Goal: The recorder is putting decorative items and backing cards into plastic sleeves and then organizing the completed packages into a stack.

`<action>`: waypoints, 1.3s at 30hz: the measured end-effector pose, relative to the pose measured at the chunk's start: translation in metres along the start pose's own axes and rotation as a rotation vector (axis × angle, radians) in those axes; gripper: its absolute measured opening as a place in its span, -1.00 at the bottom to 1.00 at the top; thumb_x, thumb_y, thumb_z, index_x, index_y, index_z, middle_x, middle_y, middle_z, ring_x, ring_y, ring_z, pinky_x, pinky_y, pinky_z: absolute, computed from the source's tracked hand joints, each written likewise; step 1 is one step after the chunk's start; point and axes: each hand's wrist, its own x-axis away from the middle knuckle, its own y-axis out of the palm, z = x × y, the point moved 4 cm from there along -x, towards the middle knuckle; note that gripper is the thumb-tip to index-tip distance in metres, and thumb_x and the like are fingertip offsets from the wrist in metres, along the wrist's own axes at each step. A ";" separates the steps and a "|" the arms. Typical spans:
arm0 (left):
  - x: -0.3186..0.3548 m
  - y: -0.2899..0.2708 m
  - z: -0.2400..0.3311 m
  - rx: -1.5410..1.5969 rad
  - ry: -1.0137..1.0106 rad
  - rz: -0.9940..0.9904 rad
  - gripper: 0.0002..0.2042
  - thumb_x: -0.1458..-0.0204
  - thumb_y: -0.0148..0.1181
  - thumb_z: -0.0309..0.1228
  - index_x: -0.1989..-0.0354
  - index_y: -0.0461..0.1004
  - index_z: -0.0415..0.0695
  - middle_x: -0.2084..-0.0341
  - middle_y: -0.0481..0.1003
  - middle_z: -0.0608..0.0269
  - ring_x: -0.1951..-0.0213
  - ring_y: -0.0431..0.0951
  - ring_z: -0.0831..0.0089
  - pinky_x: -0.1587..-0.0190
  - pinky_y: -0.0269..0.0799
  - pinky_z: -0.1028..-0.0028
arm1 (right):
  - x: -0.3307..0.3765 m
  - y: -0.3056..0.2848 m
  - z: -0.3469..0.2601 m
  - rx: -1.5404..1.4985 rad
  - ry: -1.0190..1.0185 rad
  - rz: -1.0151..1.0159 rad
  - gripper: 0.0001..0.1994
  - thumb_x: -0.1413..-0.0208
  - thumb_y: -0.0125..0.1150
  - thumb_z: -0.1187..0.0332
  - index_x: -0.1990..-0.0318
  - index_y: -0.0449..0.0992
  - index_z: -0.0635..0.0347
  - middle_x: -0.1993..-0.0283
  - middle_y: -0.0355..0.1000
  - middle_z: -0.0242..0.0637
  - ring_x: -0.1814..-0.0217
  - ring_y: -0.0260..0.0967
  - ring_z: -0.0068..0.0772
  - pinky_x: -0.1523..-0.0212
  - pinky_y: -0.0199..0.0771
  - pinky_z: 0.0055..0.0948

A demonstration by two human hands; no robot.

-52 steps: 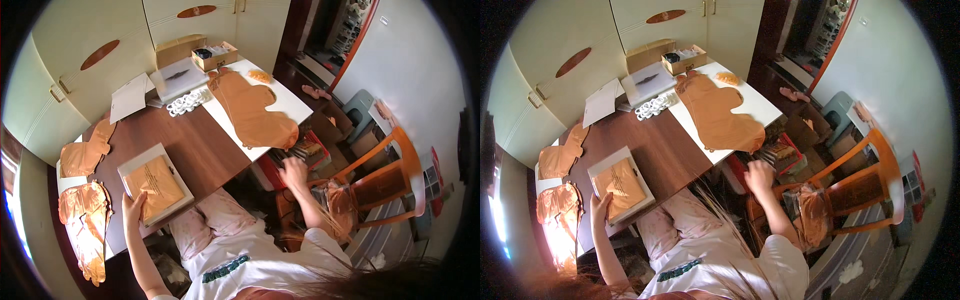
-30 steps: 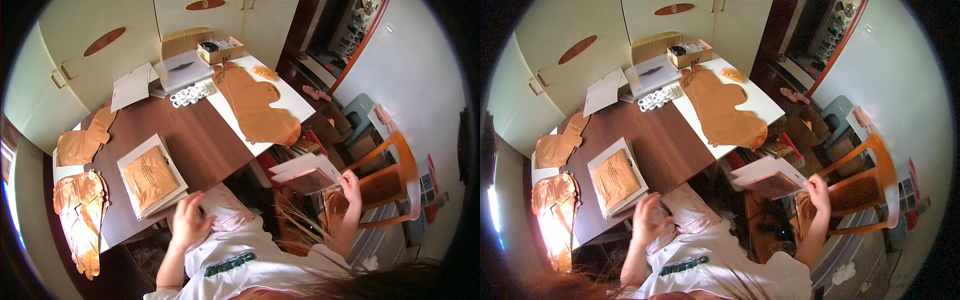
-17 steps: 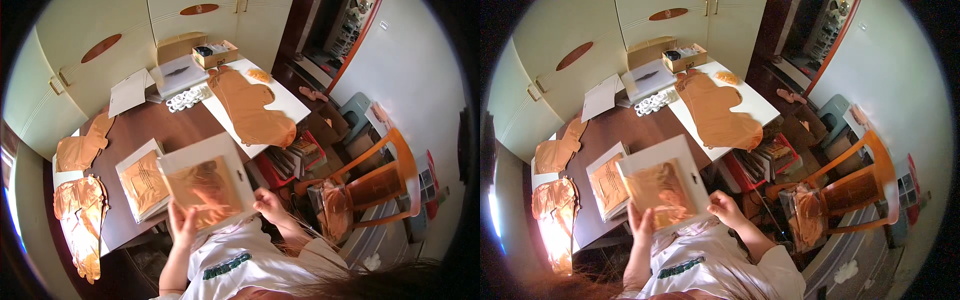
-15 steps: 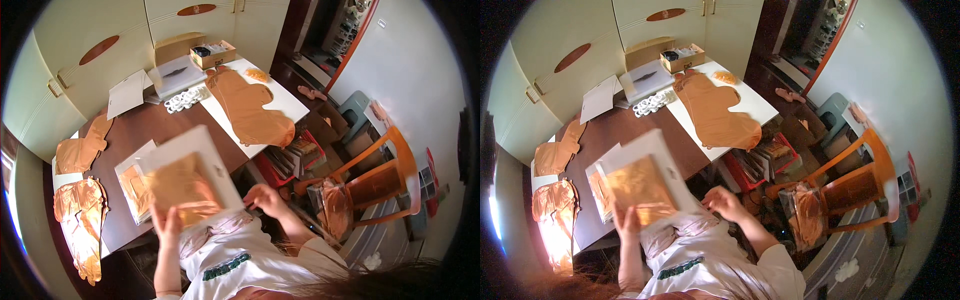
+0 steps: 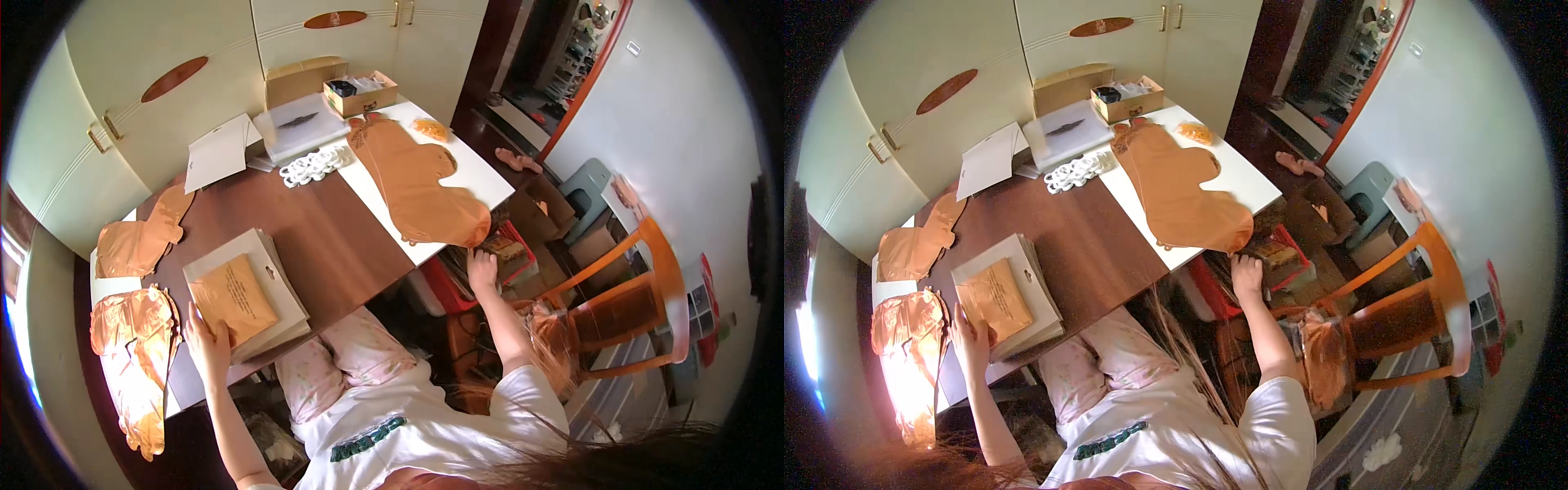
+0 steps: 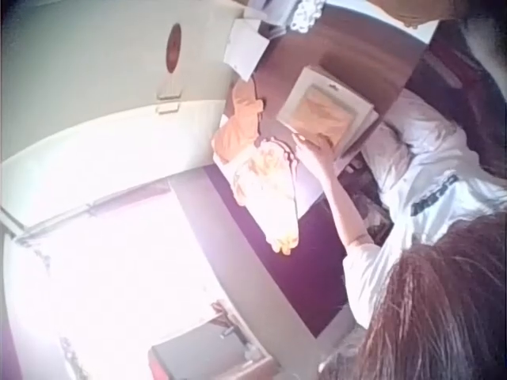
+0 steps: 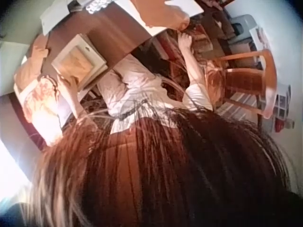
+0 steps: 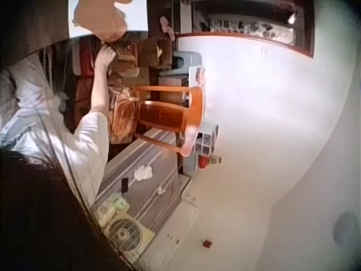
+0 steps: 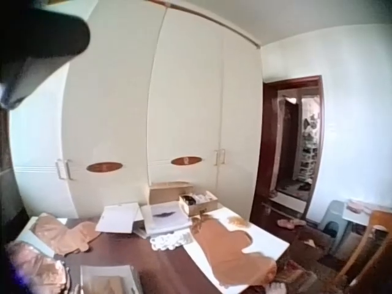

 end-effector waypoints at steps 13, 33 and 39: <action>0.016 -0.030 0.013 -0.085 0.206 0.235 -0.53 -0.01 0.06 -0.38 -0.14 0.15 -0.07 -0.05 0.18 0.12 -0.07 0.18 0.22 -0.01 0.15 0.30 | -0.015 0.006 0.019 -0.092 0.034 -0.480 -0.83 0.05 -0.05 0.39 0.42 0.52 0.08 0.46 0.49 -0.23 0.37 0.48 -0.25 0.43 0.47 -0.31; 0.141 0.098 0.118 1.001 0.098 -0.590 0.08 0.34 0.41 -0.20 -0.28 -0.31 -0.09 -0.21 -0.13 0.08 -0.23 -0.02 0.20 -0.19 -0.02 0.24 | 0.030 -0.279 0.091 -1.363 0.184 -0.402 -0.87 0.23 0.19 0.50 0.46 0.42 0.31 0.57 0.38 -0.37 0.52 0.31 -0.65 0.48 0.33 -0.57; 0.140 0.096 0.098 1.399 -0.158 -0.811 0.05 0.38 0.45 -0.21 -0.26 -0.20 -0.13 -0.19 -0.02 0.16 -0.22 0.00 0.31 -0.20 -0.05 0.29 | -0.006 -0.282 0.021 -2.013 0.230 -0.247 -0.85 0.23 0.15 0.55 0.41 0.39 0.22 0.45 0.36 -0.48 0.48 0.24 -0.71 0.43 0.27 -0.65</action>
